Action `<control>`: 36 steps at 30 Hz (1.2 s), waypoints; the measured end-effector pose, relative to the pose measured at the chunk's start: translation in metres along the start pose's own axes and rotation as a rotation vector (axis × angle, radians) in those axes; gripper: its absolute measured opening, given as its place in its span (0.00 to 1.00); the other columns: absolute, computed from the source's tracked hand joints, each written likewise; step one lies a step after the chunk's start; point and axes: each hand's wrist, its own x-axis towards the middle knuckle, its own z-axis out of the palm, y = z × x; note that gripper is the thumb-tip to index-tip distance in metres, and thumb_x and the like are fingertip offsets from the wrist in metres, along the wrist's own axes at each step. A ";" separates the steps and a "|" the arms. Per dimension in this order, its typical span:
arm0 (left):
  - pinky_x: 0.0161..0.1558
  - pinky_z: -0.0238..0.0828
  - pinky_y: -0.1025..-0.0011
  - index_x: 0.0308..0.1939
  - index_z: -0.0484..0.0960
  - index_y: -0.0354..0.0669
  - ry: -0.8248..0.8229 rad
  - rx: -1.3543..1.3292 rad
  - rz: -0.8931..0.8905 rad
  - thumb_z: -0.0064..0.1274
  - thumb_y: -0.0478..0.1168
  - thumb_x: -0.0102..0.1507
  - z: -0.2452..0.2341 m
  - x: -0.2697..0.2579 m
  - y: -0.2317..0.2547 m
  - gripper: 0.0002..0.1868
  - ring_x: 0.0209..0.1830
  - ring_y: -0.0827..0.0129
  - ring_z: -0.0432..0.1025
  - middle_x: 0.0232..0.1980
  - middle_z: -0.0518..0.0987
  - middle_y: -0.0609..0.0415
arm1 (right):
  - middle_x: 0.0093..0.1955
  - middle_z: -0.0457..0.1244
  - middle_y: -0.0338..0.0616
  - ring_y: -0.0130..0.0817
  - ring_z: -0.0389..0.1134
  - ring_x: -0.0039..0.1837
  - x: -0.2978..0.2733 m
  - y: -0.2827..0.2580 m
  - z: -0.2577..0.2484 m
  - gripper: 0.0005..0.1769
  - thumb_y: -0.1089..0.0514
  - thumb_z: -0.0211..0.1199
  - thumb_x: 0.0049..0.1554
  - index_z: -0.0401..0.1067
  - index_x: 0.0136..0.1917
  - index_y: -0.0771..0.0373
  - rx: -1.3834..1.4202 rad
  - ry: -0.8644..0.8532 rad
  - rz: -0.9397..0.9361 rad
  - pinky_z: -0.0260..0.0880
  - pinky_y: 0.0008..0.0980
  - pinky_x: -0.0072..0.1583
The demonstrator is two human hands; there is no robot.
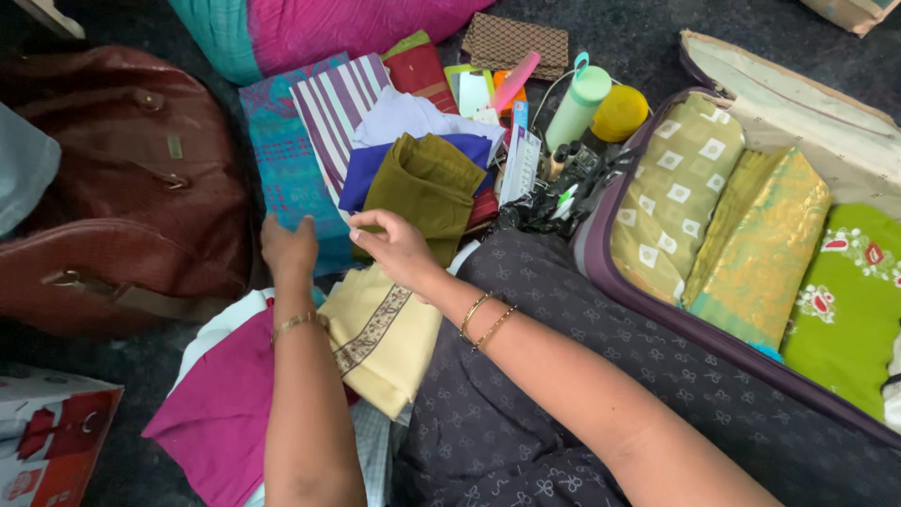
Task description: The person folds various garments, including a yellow patterned cloth, a blue patterned cloth, a floral-patterned cloth, and a red and gold saree, then places them neatly into an open suitcase. The person also handles a pair of green pants and places them in the suitcase.
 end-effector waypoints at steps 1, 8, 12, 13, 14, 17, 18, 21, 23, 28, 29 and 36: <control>0.73 0.56 0.56 0.74 0.62 0.34 -0.005 0.081 0.000 0.59 0.53 0.60 0.007 0.005 0.002 0.44 0.75 0.42 0.60 0.75 0.64 0.34 | 0.58 0.68 0.39 0.23 0.68 0.55 0.000 0.004 -0.002 0.18 0.51 0.62 0.62 0.73 0.62 0.58 -0.018 0.002 0.052 0.69 0.27 0.54; 0.74 0.43 0.51 0.75 0.48 0.32 0.054 0.343 -0.243 0.65 0.60 0.54 0.026 0.017 0.016 0.59 0.74 0.41 0.52 0.73 0.58 0.33 | 0.61 0.63 0.41 0.24 0.70 0.52 0.000 0.015 -0.011 0.15 0.53 0.62 0.61 0.75 0.59 0.62 -0.116 0.004 -0.002 0.71 0.27 0.54; 0.66 0.60 0.52 0.68 0.64 0.31 0.175 0.297 -0.170 0.66 0.53 0.54 0.028 0.017 0.007 0.46 0.68 0.43 0.62 0.66 0.69 0.36 | 0.61 0.63 0.43 0.27 0.70 0.51 -0.001 0.016 -0.011 0.15 0.53 0.62 0.61 0.75 0.58 0.61 -0.134 -0.011 -0.009 0.71 0.29 0.54; 0.64 0.62 0.52 0.64 0.68 0.32 0.200 0.290 -0.047 0.65 0.50 0.55 0.030 0.016 0.002 0.40 0.65 0.43 0.65 0.63 0.72 0.37 | 0.61 0.63 0.43 0.27 0.71 0.51 -0.002 0.017 -0.011 0.15 0.52 0.63 0.61 0.75 0.58 0.61 -0.151 -0.019 -0.006 0.71 0.29 0.54; 0.62 0.64 0.52 0.60 0.73 0.34 0.226 0.282 0.075 0.64 0.46 0.56 0.033 0.014 -0.002 0.33 0.62 0.44 0.67 0.60 0.75 0.38 | 0.62 0.63 0.43 0.28 0.71 0.51 -0.003 0.017 -0.011 0.15 0.52 0.63 0.61 0.75 0.58 0.61 -0.169 -0.027 -0.004 0.71 0.30 0.55; 0.58 0.68 0.54 0.56 0.82 0.36 0.316 0.310 0.534 0.58 0.35 0.56 0.045 0.010 -0.010 0.23 0.55 0.47 0.70 0.52 0.78 0.41 | 0.63 0.63 0.43 0.29 0.72 0.52 -0.005 0.018 -0.009 0.15 0.52 0.63 0.60 0.75 0.58 0.60 -0.175 -0.055 -0.026 0.71 0.30 0.56; 0.56 0.68 0.56 0.56 0.84 0.36 0.345 0.327 0.704 0.55 0.32 0.56 0.047 0.009 -0.012 0.22 0.53 0.48 0.71 0.50 0.78 0.42 | 0.63 0.63 0.43 0.30 0.72 0.53 -0.006 0.019 -0.009 0.16 0.52 0.63 0.60 0.75 0.58 0.60 -0.170 -0.064 -0.039 0.71 0.30 0.56; 0.49 0.67 0.57 0.55 0.85 0.38 0.315 0.374 0.783 0.54 0.32 0.62 0.060 -0.001 -0.011 0.17 0.48 0.52 0.70 0.47 0.77 0.47 | 0.62 0.63 0.43 0.30 0.72 0.53 -0.008 0.022 -0.010 0.16 0.51 0.63 0.60 0.75 0.58 0.60 -0.169 -0.076 -0.026 0.72 0.30 0.56; 0.48 0.66 0.57 0.54 0.85 0.40 0.317 0.399 0.768 0.53 0.32 0.63 0.061 -0.002 -0.008 0.16 0.47 0.53 0.70 0.46 0.77 0.49 | 0.62 0.63 0.43 0.30 0.73 0.53 -0.008 0.023 -0.009 0.16 0.52 0.64 0.60 0.75 0.58 0.60 -0.162 -0.072 -0.041 0.72 0.30 0.56; 0.51 0.65 0.57 0.55 0.87 0.44 0.327 0.412 0.691 0.56 0.31 0.57 0.054 -0.006 -0.001 0.22 0.49 0.53 0.69 0.47 0.78 0.51 | 0.62 0.63 0.43 0.30 0.73 0.53 -0.010 0.024 -0.010 0.16 0.52 0.64 0.60 0.75 0.59 0.60 -0.162 -0.085 -0.051 0.73 0.30 0.57; 0.52 0.65 0.57 0.54 0.87 0.44 0.331 0.405 0.666 0.57 0.31 0.54 0.052 -0.008 0.000 0.23 0.50 0.52 0.69 0.48 0.78 0.51 | 0.63 0.63 0.43 0.30 0.73 0.53 -0.010 0.023 -0.010 0.16 0.52 0.64 0.60 0.75 0.59 0.60 -0.178 -0.086 -0.044 0.72 0.30 0.57; 0.56 0.63 0.46 0.67 0.68 0.39 0.359 0.238 0.197 0.73 0.43 0.50 0.046 -0.009 0.003 0.45 0.58 0.34 0.64 0.69 0.63 0.28 | 0.62 0.64 0.44 0.30 0.72 0.52 -0.012 0.023 -0.013 0.16 0.51 0.64 0.60 0.75 0.58 0.60 -0.189 -0.086 -0.045 0.73 0.30 0.56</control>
